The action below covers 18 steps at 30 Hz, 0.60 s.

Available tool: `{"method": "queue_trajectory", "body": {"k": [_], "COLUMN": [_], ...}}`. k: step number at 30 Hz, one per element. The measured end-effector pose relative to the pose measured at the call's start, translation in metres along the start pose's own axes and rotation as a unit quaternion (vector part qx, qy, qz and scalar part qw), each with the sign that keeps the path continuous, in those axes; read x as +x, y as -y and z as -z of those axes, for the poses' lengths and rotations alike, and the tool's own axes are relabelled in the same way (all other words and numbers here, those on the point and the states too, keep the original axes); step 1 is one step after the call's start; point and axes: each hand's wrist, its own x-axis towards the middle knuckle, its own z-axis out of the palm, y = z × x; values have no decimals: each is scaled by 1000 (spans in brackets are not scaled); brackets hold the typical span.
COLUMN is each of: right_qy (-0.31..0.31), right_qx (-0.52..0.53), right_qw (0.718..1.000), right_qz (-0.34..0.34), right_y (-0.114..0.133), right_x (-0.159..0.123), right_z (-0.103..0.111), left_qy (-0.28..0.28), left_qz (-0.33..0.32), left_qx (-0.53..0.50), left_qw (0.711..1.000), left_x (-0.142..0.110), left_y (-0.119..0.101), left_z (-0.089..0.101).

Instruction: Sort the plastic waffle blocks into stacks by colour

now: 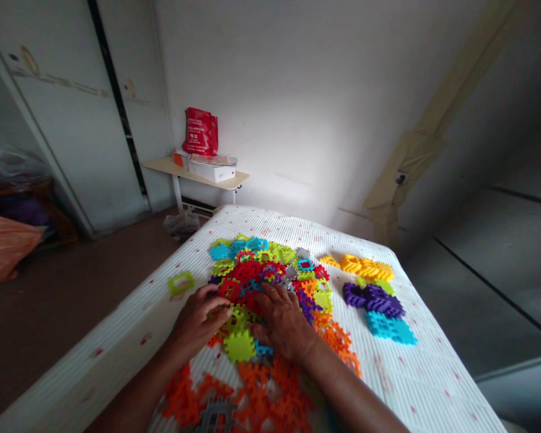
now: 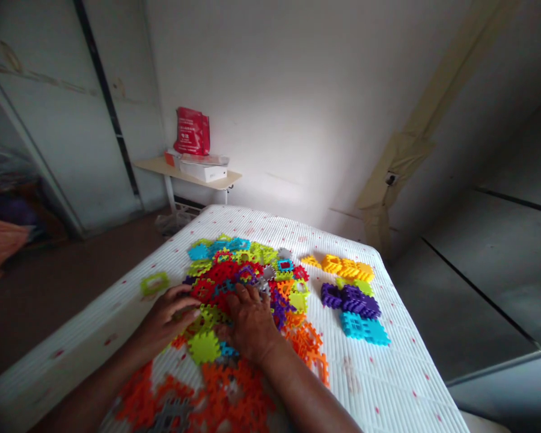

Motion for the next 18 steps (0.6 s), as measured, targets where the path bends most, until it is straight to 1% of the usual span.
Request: {"method": "queue_trajectory", "body": {"k": [5, 8, 10, 12, 15, 16, 18], "right_qy": [7, -8, -32, -75, -139, -153, -175], "right_qx": [44, 63, 59, 54, 33, 20, -6], "right_qw": [997, 992, 989, 986, 981, 980, 981], "right_qz": [62, 107, 130, 142, 135, 122, 86], "right_y": [12, 12, 8, 0, -21, -30, -50], "right_x": [-36, -56, -71, -88, -120, -132, -159], "right_z": [7, 9, 9, 8, 4, 2, -5], "left_qy": [9, 12, 6, 4, 2, 0, 4], "left_qz": [17, 31, 45, 59, 76, 75, 50], "left_qx": [-20, -33, -44, -52, -49, -42, -15], "left_qw": [1000, 999, 998, 997, 996, 996, 999], "left_x": [2, 2, 1, 1, 4, 5, 8], "left_y": [1, -4, -7, -9, -12, -14, -18], "left_z": [4, 8, 10, 13, 18, 20, 26]}}
